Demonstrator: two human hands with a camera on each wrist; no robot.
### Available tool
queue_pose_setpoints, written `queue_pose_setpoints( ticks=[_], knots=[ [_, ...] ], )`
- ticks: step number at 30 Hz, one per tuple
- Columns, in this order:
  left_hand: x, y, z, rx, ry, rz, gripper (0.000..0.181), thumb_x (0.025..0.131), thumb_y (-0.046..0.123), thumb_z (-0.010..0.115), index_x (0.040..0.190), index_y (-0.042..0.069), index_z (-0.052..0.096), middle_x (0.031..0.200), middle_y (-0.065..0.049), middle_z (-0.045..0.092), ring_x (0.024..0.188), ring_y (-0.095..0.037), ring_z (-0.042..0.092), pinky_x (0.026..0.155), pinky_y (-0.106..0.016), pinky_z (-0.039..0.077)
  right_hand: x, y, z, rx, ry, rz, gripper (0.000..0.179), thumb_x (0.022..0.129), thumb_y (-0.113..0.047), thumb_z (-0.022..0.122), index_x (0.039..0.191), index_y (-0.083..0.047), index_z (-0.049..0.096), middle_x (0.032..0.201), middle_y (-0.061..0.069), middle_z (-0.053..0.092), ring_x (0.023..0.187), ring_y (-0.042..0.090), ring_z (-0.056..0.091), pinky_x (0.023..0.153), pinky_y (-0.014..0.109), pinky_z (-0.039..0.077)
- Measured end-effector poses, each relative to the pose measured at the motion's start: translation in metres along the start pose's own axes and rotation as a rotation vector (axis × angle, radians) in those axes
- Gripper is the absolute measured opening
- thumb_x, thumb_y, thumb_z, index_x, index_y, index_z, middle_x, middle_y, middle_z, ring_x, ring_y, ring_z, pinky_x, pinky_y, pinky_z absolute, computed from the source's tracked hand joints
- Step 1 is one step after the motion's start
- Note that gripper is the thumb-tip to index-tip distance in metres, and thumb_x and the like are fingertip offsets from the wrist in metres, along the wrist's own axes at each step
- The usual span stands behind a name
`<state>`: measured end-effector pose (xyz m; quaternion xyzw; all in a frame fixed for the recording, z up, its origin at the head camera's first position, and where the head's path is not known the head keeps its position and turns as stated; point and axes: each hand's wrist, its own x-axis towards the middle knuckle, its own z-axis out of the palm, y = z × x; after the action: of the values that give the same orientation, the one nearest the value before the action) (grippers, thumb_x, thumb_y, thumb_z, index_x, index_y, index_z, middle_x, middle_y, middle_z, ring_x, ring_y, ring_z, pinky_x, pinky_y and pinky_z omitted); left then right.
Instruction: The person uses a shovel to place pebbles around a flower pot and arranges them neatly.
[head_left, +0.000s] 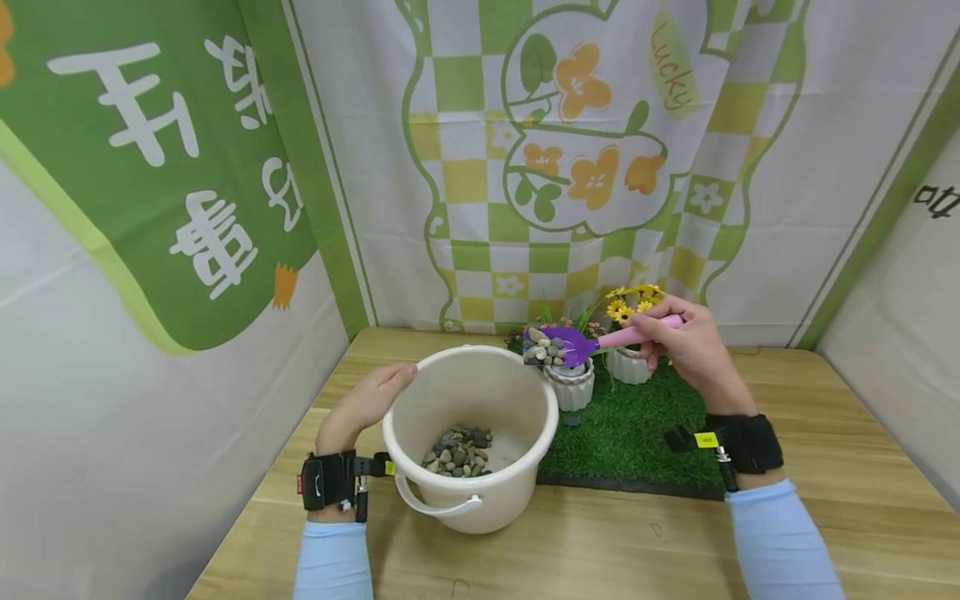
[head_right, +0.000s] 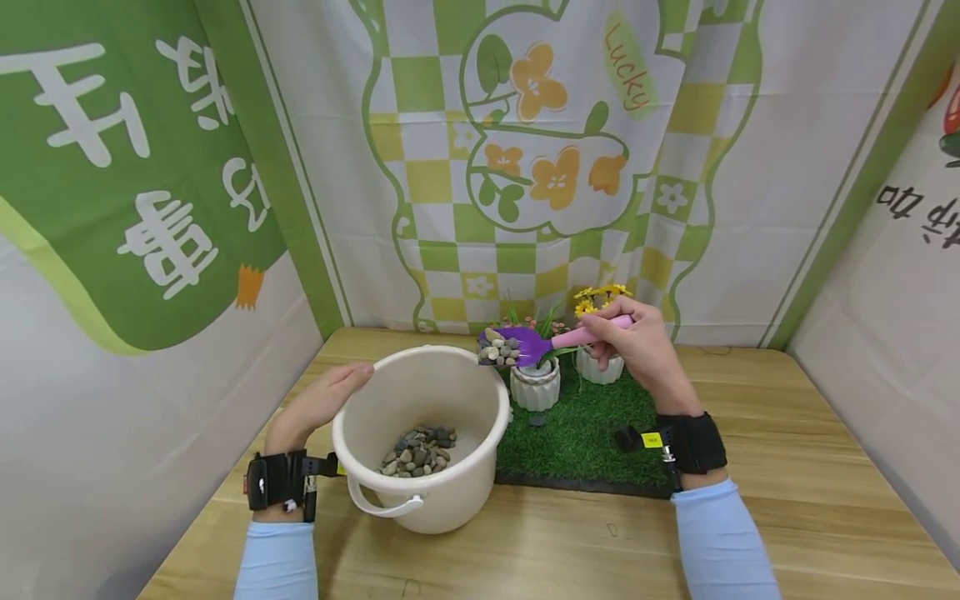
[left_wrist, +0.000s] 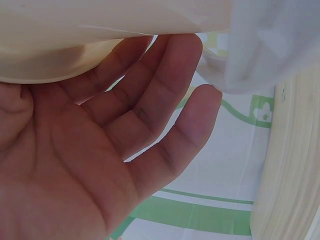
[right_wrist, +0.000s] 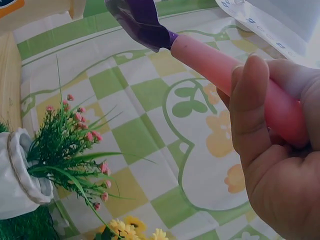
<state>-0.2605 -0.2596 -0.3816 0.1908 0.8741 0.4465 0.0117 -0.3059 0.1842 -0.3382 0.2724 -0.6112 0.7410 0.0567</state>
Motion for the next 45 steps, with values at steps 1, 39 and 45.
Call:
queue_pose_setpoints(
  ticks=[1, 39, 45],
  knots=[
    [0.000, 0.000, 0.000, -0.002, -0.001, 0.001, 0.047, 0.107, 0.028, 0.030, 0.126, -0.006, 0.057, 0.106, -0.016, 0.067, 0.093, -0.023, 0.065, 0.084, -0.042, 0.050, -0.001, 0.000, -0.001, -0.005, 0.001, -0.001, 0.008, 0.087, 0.009, 0.060, 0.083, 0.003, 0.063, 0.066, 0.013, 0.066, 0.045, 0.016, 0.059, 0.037, 0.027, 0.050],
    [-0.001, -0.003, 0.000, -0.004, 0.008, -0.011, 0.048, 0.107, 0.030, 0.030, 0.129, -0.005, 0.055, 0.109, -0.017, 0.066, 0.097, -0.025, 0.064, 0.088, -0.045, 0.048, -0.038, 0.012, -0.034, -0.104, 0.096, 0.122, 0.009, 0.089, -0.003, 0.063, 0.083, 0.003, 0.061, 0.081, 0.012, 0.070, 0.050, 0.016, 0.061, 0.041, 0.029, 0.052],
    [-0.002, -0.002, 0.000, -0.009, 0.014, -0.025, 0.049, 0.107, 0.030, 0.030, 0.129, -0.005, 0.055, 0.110, -0.017, 0.066, 0.097, -0.026, 0.064, 0.087, -0.046, 0.049, -0.042, 0.024, -0.035, -0.067, 0.088, 0.127, 0.009, 0.090, -0.001, 0.062, 0.081, 0.000, 0.060, 0.080, 0.012, 0.071, 0.049, 0.015, 0.061, 0.040, 0.029, 0.052]
  ],
)
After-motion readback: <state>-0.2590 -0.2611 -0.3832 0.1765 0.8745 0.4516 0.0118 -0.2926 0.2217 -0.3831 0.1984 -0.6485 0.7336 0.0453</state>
